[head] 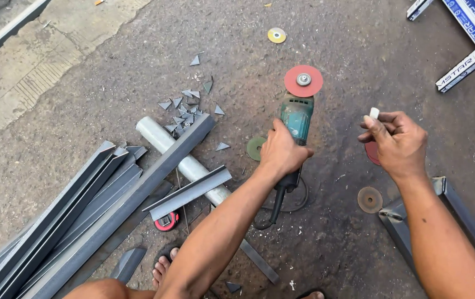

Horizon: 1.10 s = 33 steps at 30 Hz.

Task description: Measuring, marking, and cutting metal square tubing using a square ruler, tape measure, and an angle grinder.

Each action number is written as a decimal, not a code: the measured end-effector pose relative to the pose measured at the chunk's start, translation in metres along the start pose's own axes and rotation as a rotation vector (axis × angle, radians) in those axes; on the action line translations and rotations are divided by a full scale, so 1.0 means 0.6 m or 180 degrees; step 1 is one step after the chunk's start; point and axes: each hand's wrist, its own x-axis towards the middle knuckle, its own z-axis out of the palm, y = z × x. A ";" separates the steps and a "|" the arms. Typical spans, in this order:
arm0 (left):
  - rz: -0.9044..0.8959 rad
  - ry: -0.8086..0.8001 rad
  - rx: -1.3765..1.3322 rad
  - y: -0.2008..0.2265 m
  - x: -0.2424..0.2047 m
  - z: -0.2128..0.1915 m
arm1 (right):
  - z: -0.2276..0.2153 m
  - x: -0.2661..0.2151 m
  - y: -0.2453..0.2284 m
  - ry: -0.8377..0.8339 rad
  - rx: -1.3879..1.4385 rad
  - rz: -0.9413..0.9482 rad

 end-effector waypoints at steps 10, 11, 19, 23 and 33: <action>0.0157 -0.0184 0.0259 0.007 -0.027 0.038 | 0.000 -0.002 0.009 0.0194 -0.0547 -0.0907; 0.0197 -0.0166 0.0284 0.005 -0.028 0.040 | 0.000 -0.002 0.005 0.0227 -0.0440 -0.0925; 0.0229 -0.0184 0.0441 -0.008 -0.024 0.066 | 0.008 0.000 0.013 0.0234 -0.0969 -0.1494; 0.0242 -0.0264 0.0526 -0.009 -0.024 0.073 | 0.012 0.003 0.018 0.0192 -0.1058 -0.1452; 0.0685 -0.0237 0.0197 -0.013 -0.041 0.063 | 0.019 0.001 0.006 0.0100 -0.1143 -0.1235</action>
